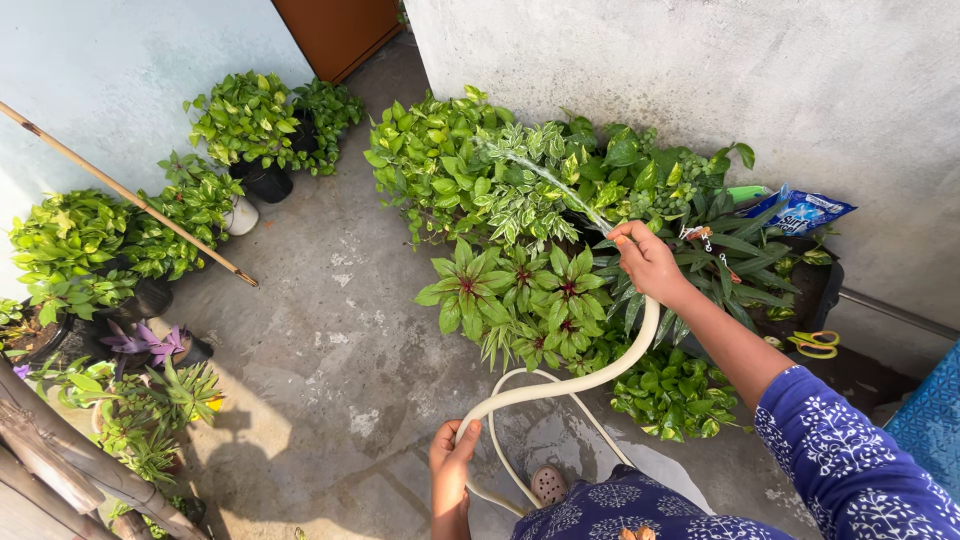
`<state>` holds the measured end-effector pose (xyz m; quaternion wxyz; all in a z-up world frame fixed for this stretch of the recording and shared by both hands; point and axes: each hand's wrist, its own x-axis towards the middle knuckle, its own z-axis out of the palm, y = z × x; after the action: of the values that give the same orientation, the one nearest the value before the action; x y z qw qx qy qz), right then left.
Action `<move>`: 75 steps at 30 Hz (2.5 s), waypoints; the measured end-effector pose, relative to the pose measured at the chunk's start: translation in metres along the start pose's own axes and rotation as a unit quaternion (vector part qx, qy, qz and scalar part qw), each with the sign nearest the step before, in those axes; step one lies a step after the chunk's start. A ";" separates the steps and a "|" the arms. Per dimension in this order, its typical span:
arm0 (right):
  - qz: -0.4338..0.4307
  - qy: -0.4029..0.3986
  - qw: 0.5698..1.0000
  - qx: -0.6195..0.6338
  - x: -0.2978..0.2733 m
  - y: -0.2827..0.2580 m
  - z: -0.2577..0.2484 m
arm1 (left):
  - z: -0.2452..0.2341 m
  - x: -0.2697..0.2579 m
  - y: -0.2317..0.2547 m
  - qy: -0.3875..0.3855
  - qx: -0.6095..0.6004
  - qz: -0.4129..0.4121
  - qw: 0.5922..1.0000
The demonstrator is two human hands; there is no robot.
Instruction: The person uses a hose by hand to water various potted plants and garden sections on a balcony, moving between different clusters of vegetation.
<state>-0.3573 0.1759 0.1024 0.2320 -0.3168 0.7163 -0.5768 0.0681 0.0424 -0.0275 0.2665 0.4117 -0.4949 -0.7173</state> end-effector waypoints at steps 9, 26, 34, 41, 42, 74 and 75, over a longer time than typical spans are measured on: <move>-0.014 0.007 1.000 0.010 -0.007 -0.009 0.027 | -0.025 0.009 0.005 0.003 0.012 -0.003 1.000; -0.049 -0.040 0.998 -0.009 0.011 0.014 0.080 | -0.074 0.000 -0.006 0.029 0.021 -0.004 0.999; 0.130 -0.089 0.984 0.081 0.013 0.016 0.139 | -0.105 -0.045 -0.013 0.115 0.027 0.026 0.993; 0.270 -0.155 0.947 0.076 0.012 0.021 0.147 | -0.081 -0.097 -0.017 0.208 0.081 -0.008 0.975; 0.265 -0.168 0.947 0.071 0.015 0.025 0.146 | -0.071 -0.101 -0.017 0.208 0.082 -0.014 0.975; 0.133 -0.185 0.973 0.037 0.050 0.133 0.074 | 0.140 -0.218 -0.039 0.321 0.033 -0.051 0.945; 0.134 -0.188 0.972 0.037 0.051 0.132 0.074 | 0.142 -0.218 -0.036 0.322 0.036 -0.054 0.945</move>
<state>-0.3650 0.1065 -0.0413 0.4489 -0.3119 0.6742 -0.4966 0.0606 0.2977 0.0343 0.3576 0.6557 -0.3854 -0.5418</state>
